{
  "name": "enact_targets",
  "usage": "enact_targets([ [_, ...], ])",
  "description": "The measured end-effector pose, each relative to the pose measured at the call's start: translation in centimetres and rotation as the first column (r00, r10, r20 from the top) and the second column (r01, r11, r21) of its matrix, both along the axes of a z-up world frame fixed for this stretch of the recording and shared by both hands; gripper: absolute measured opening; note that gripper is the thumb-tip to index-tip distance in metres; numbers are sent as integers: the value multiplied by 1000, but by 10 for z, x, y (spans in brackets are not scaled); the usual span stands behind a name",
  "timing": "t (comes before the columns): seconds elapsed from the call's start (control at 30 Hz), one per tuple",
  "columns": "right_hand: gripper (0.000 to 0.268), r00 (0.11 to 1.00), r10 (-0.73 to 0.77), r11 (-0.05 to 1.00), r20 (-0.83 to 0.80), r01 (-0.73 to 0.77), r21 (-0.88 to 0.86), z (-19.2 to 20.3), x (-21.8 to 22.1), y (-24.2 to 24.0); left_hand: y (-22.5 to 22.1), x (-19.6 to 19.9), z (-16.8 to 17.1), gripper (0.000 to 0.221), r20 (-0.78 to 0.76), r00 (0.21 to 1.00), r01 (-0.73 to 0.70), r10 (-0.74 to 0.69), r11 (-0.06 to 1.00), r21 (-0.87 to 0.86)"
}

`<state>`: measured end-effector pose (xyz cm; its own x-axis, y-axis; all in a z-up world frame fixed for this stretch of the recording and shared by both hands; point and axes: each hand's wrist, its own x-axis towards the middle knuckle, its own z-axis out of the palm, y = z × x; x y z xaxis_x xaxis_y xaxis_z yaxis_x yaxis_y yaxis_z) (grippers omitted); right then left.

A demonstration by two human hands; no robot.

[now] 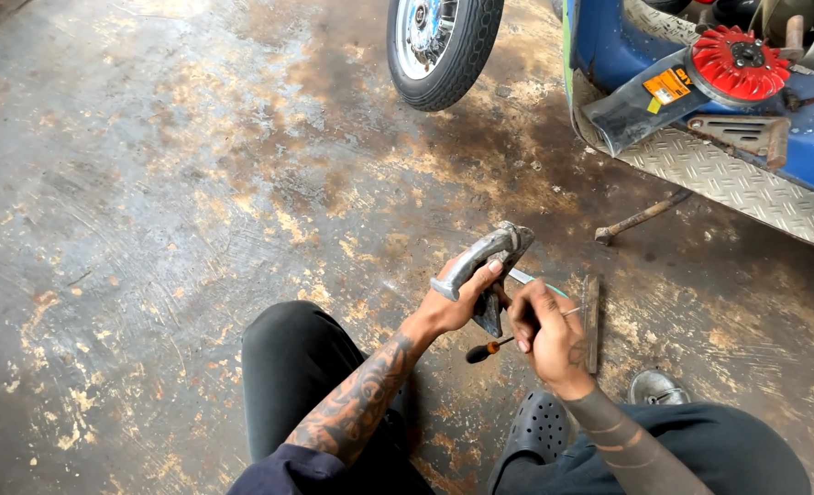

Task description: Scraping residue and old gasket material off a metal motorcycle component using a knife and a screwdriver.

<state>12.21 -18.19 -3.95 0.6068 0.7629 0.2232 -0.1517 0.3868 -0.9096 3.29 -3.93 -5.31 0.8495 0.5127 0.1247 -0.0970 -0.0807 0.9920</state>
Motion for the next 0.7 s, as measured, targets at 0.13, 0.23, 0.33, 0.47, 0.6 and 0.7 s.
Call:
enact_targets([
  [0.13, 56, 948, 108, 969, 299, -32, -246, 11, 5, -4, 2, -3, 8, 68, -125, 991, 32, -40, 997, -64],
  [0.23, 58, 914, 214, 927, 344, -79, -367, 20, 9, -3, 2, -4, 4, 69, -191, 981, -19, 17, 1000, -10],
  [0.33, 57, 880, 292, 884, 376, -98, -458, 19, 18, -4, 0, -5, 28, 57, -140, 989, 56, -37, 989, 138],
  [0.47, 62, 897, 310, 846, 316, -109, -522, 26, 22, 1, 12, 4, -4, 43, -166, 977, 197, -137, 880, 433],
  [0.6, 66, 925, 330, 852, 187, -207, -480, 22, 50, -8, 8, 4, 28, 39, -141, 982, 171, -123, 898, 406],
  [0.7, 57, 914, 403, 875, 46, -370, -314, 38, 60, -22, 16, -4, 44, 36, 224, 955, 134, -193, 957, 256],
])
